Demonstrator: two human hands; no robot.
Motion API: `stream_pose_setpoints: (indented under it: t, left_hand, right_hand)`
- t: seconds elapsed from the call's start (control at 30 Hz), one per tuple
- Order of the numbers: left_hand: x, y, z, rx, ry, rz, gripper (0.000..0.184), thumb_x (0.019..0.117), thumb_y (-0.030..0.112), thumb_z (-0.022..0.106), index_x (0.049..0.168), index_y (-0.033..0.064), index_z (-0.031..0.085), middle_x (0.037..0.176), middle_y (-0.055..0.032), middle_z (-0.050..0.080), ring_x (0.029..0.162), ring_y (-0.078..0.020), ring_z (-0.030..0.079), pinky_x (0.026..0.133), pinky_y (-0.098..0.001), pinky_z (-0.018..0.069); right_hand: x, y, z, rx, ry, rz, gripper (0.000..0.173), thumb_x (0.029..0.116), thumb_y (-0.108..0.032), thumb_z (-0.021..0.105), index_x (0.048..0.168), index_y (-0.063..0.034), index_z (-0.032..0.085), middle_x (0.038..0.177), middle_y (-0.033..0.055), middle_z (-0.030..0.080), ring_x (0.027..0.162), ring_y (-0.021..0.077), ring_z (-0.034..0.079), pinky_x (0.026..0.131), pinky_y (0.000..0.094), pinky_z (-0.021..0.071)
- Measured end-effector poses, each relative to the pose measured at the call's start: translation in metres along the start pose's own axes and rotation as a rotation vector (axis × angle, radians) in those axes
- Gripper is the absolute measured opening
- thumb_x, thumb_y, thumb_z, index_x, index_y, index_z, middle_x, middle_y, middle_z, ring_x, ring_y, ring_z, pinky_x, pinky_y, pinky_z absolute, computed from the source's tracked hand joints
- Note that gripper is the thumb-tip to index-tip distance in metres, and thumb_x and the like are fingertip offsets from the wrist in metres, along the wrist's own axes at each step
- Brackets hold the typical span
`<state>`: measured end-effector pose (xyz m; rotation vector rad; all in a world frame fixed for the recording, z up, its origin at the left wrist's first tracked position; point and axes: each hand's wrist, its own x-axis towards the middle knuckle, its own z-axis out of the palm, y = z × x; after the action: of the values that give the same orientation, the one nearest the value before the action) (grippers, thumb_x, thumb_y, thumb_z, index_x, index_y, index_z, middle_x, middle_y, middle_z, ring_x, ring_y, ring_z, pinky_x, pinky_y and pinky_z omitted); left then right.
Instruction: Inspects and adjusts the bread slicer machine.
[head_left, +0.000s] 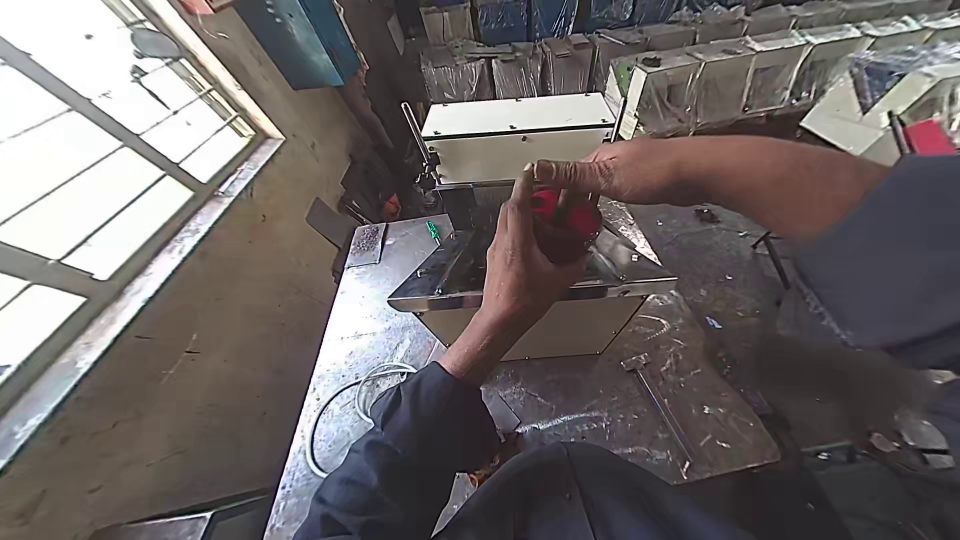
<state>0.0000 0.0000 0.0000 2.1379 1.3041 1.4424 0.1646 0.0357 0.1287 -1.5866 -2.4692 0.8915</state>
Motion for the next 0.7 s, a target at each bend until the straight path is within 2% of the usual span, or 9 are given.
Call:
stream_pose_setpoints:
  t: [0.07,0.17,0.23,0.33,0.5,0.6,0.67,0.7]
  left_hand:
    - [0.001,-0.006,0.006,-0.040,-0.004,-0.043,0.120,0.0655,0.030,0.096,0.161,0.0160,0.025,0.139,-0.0154,0.055,0.115,-0.0253,0.065,0.089,-0.0473,0.0590]
    - [0.002,-0.015,0.011,-0.092,-0.001,-0.084,0.120,0.0650,0.029,0.097,0.161,0.0168,0.025,0.143,-0.0143,0.053,0.120,-0.0241,0.063,0.094,-0.0466,0.0581]
    - [0.004,-0.017,0.012,-0.120,0.010,-0.128,0.120,0.0658,0.029,0.096,0.161,0.0191,0.024,0.144,-0.0123,0.053,0.121,-0.0225,0.062,0.095,-0.0463,0.0573]
    - [0.009,-0.021,0.012,-0.159,0.046,-0.138,0.118,0.0672,0.028,0.095,0.161,0.0178,0.024,0.146,-0.0121,0.052,0.124,-0.0209,0.061,0.098,-0.0447,0.0561]
    - [0.013,-0.028,0.002,-0.156,0.062,-0.130,0.116,0.0692,0.031,0.094,0.160,0.0127,0.024,0.147,-0.0143,0.051,0.127,-0.0205,0.058,0.103,-0.0425,0.0525]
    - [0.012,-0.033,-0.008,-0.129,0.043,-0.120,0.116,0.0701,0.034,0.093,0.160,0.0100,0.024,0.150,-0.0147,0.048,0.131,-0.0188,0.056,0.107,-0.0399,0.0501]
    - [0.010,-0.039,-0.014,-0.111,0.033,-0.125,0.116,0.0696,0.035,0.093,0.160,0.0101,0.024,0.150,-0.0134,0.048,0.131,-0.0165,0.056,0.107,-0.0374,0.0501]
    - [0.009,-0.042,-0.016,-0.114,0.037,-0.128,0.117,0.0691,0.033,0.093,0.160,0.0103,0.024,0.150,-0.0122,0.049,0.130,-0.0153,0.056,0.107,-0.0359,0.0512]
  right_hand:
    - [0.006,0.013,-0.005,0.159,0.013,0.075,0.077,0.1009,-0.073,0.026,0.104,-0.0152,0.077,0.110,0.0024,0.075,0.111,0.0152,0.068,0.098,0.0464,0.0497]
    - [0.009,0.027,-0.003,0.367,0.018,0.153,0.076,0.1015,-0.072,0.029,0.115,-0.0123,0.074,0.122,0.0043,0.073,0.125,0.0199,0.062,0.106,0.0521,0.0436]
    - [0.012,0.039,-0.001,0.489,0.023,0.152,0.074,0.1025,-0.070,0.029,0.113,-0.0129,0.075,0.120,0.0041,0.074,0.123,0.0206,0.064,0.104,0.0524,0.0458]
    - [0.013,0.057,0.003,0.747,0.006,0.070,0.071,0.1041,-0.067,0.029,0.108,-0.0117,0.074,0.111,0.0048,0.075,0.110,0.0201,0.069,0.095,0.0444,0.0543]
    - [0.015,0.096,0.013,1.141,-0.079,-0.073,0.074,0.1080,-0.060,0.017,0.122,-0.0071,0.066,0.121,0.0114,0.071,0.115,0.0251,0.068,0.099,0.0457,0.0557]
    - [0.029,0.128,0.031,1.116,-0.021,-0.017,0.059,0.1129,-0.040,0.020,0.125,-0.0050,0.065,0.119,0.0108,0.072,0.111,0.0235,0.069,0.098,0.0433,0.0563]
    - [0.043,0.148,0.048,0.927,0.041,0.039,0.047,0.1111,-0.024,0.027,0.123,-0.0042,0.068,0.118,0.0077,0.072,0.107,0.0186,0.070,0.094,0.0381,0.0568]
    - [0.052,0.158,0.055,0.807,0.053,0.064,0.043,0.1094,-0.021,0.031,0.123,-0.0055,0.069,0.120,0.0060,0.072,0.108,0.0159,0.069,0.094,0.0355,0.0558]
